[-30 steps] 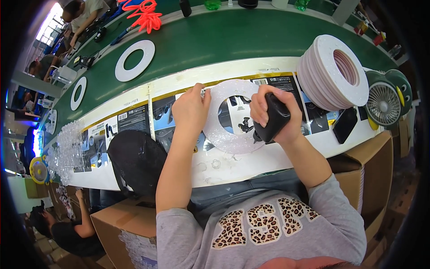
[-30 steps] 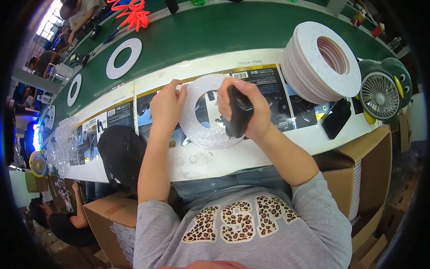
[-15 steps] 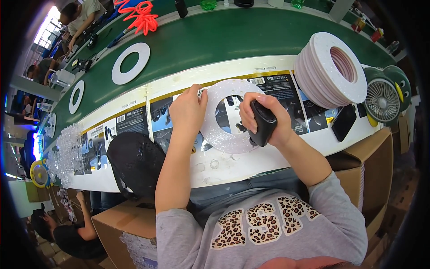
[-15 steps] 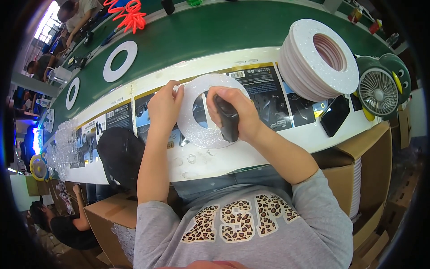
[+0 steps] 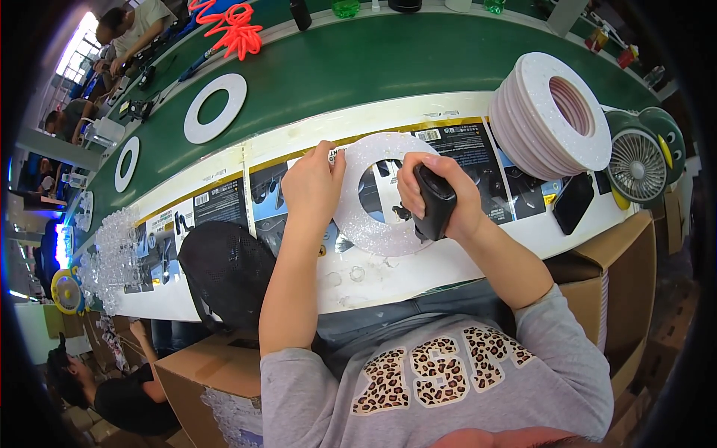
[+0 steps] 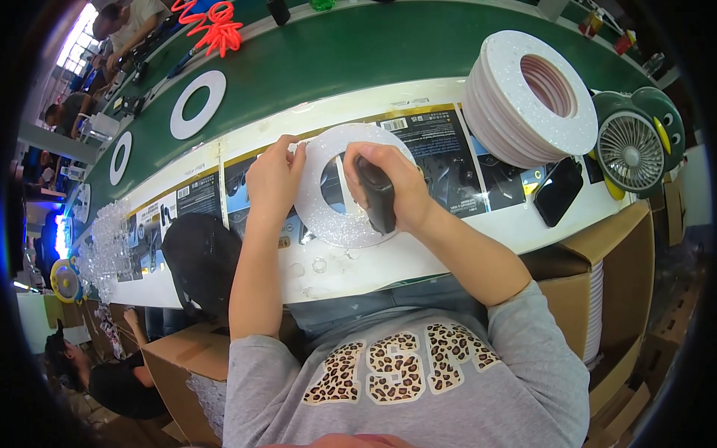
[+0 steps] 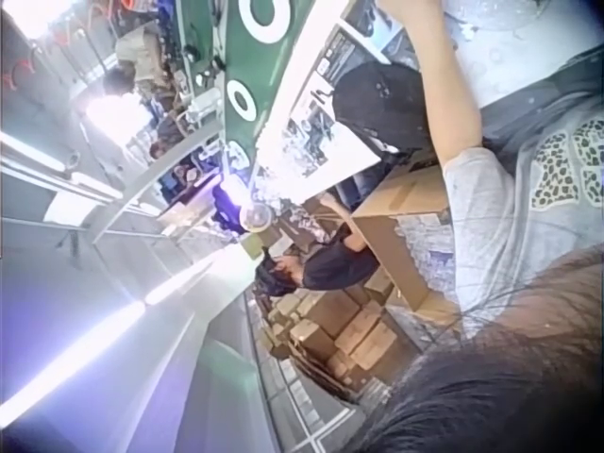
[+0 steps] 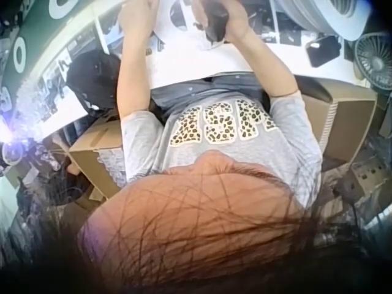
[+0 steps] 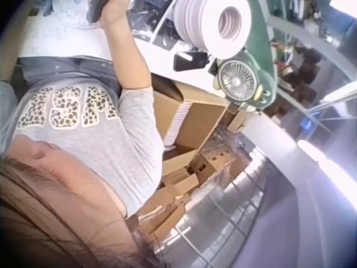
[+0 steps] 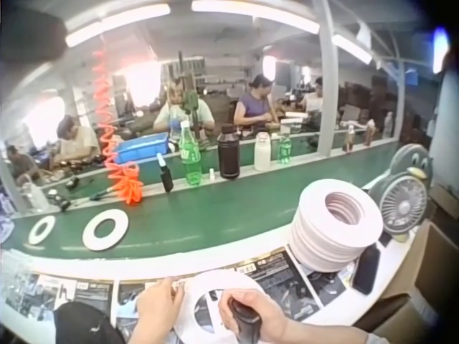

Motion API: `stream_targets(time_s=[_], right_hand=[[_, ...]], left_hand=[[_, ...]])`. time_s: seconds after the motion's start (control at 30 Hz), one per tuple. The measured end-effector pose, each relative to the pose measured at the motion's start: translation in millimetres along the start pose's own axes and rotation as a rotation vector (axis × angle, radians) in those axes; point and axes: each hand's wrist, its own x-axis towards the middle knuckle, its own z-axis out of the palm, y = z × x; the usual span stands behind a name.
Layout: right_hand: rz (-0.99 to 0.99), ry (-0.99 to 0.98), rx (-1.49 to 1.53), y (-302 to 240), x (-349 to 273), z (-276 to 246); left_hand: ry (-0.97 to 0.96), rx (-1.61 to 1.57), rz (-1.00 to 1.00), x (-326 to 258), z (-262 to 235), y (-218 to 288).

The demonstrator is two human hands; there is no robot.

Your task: Applying sealant or adhesive to circular light fixture components on a factory assembly line.

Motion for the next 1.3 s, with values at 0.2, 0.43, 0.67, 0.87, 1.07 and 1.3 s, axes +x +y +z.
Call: stream_targets(time_s=[0.2, 0.43, 0.67, 0.87, 1.07, 1.3], right_hand=[[0.009, 0.062, 0.223, -17.0, 10.6, -11.3], [0.057, 0.249, 0.843, -26.0, 20.8, -55.3], [-0.115, 0.438, 0.863, -28.7, 28.7, -65.0], [-0.138, 0.493, 0.99, -19.5, 38.7, -80.6], [-0.171, 0.511, 1.118, -18.9, 42.0, -79.4], [-0.192, 0.476, 1.16, -29.4, 31.6, -71.4]], left_hand=[[0.202, -0.01, 0.078, 2.6, -1.6, -1.0], [0.305, -0.16, 0.277, 3.5, -27.6, 10.2], [-0.228, -0.194, 0.338, -19.2, -72.0, 31.6], [-0.54, -0.036, 0.457, -46.7, -65.0, 41.0], [-0.537, 0.121, 0.418, -66.6, -41.2, 58.7], [-0.467, 0.088, 0.477, -5.0, -22.1, 54.6]])
